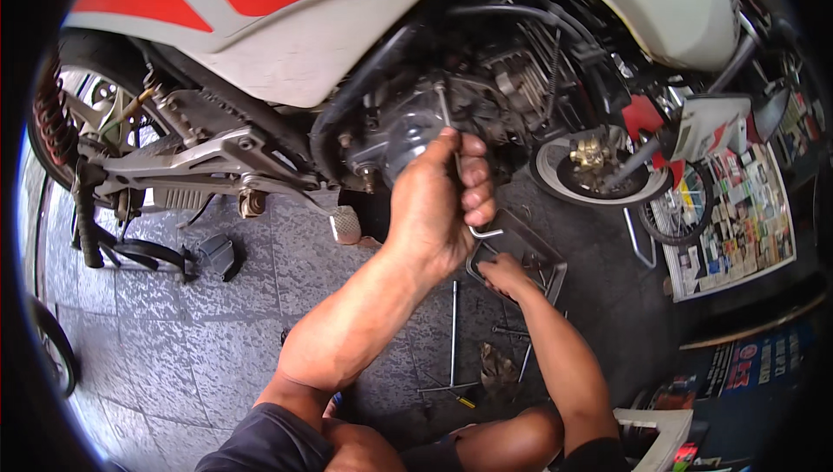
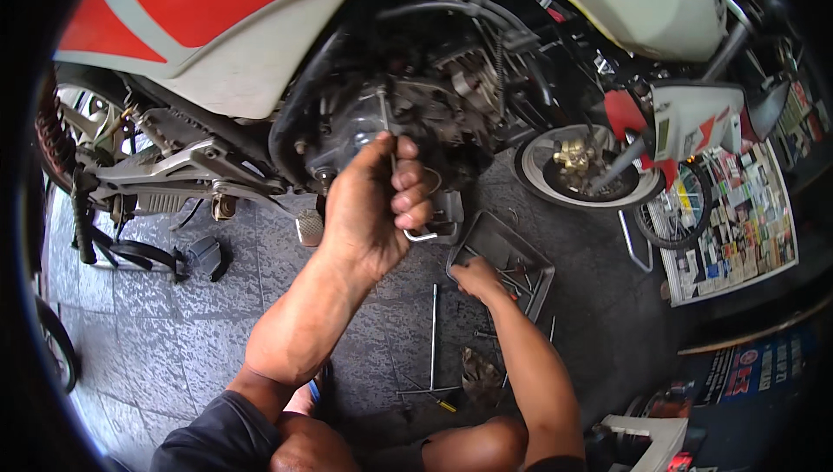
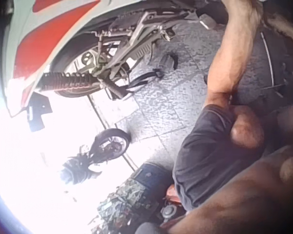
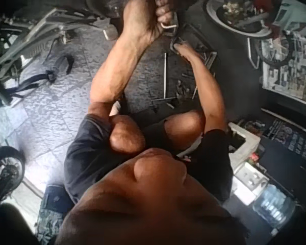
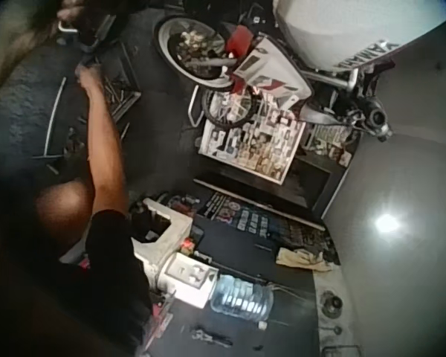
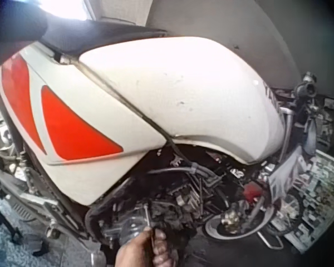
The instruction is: The person removes the motorcycle kickstarter lever using a wrench and an impact tool. The person then loosens and removes the engine cover bolts using a hex wrench and a pipe extension, disconnects a cable, and pulls off the engine cover.
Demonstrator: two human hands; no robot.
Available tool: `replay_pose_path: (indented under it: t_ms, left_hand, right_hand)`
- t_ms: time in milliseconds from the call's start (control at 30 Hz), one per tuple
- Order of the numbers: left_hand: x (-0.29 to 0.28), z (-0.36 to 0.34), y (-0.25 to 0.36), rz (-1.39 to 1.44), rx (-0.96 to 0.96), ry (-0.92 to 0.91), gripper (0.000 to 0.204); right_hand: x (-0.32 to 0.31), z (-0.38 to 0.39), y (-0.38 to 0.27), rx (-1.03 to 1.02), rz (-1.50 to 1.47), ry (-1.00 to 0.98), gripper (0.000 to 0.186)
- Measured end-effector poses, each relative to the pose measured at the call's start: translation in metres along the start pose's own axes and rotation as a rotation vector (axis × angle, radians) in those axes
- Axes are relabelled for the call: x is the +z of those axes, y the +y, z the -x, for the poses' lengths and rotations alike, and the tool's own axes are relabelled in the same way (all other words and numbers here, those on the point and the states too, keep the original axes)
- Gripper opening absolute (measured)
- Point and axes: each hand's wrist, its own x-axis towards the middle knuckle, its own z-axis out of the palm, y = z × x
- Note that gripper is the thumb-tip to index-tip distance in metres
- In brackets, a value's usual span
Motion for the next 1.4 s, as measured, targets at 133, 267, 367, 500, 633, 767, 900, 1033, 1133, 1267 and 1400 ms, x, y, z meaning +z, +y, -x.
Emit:
replay_pose_path:
  t_ms: [133,267,367,500,633,767,900,1033,1133,1267,1400]
  left_hand:
    - [0.008,-0.004,-0.011,0.024,-0.017,0.012,0.029]
    - [-0.004,-0.002,-0.001,-0.106,0.018,0.004,0.036]
    - [-0.005,-0.003,-0.003,-0.218,0.022,-0.055,0.038]
    - [-0.007,-0.009,-0.011,-0.232,0.050,-0.064,0.038]
    - [-0.004,0.001,0.003,-0.230,-0.031,0.000,0.038]
    - [-0.006,-0.001,0.006,-0.311,0.021,-0.034,0.037]
    - [-0.006,0.003,0.012,-0.300,0.062,-0.012,0.033]
    - [-0.004,0.002,0.014,-0.434,0.237,0.085,0.030]
    - [-0.006,-0.002,0.018,-0.476,0.229,0.094,0.031]
    - [0.001,0.006,0.024,-0.440,0.105,0.036,0.033]
    - [-0.003,0.003,0.026,-0.413,0.109,-0.004,0.033]
  right_hand:
    - [0.003,-0.049,0.018,-0.337,-0.096,0.558,0.037]
    - [-0.019,-0.022,-0.021,-0.280,-0.163,0.339,0.037]
    - [-0.045,0.053,-0.053,-0.439,-0.414,0.274,0.028]
    - [-0.079,0.136,-0.108,-0.732,-0.867,0.237,0.035]
    - [-0.093,0.164,-0.165,-0.701,-0.733,-0.068,0.033]
    - [-0.097,0.162,-0.177,-0.611,-0.583,-0.233,0.030]
    - [-0.103,0.163,-0.182,-0.527,-0.537,-0.251,0.025]
    - [-0.106,0.166,-0.191,-0.459,-0.531,-0.264,0.017]
    - [-0.103,0.174,-0.198,-0.436,-0.527,-0.278,0.020]
    - [-0.109,0.173,-0.196,-0.393,-0.755,-0.496,0.023]
    - [-0.113,0.174,-0.198,-0.444,-0.555,-0.387,0.025]
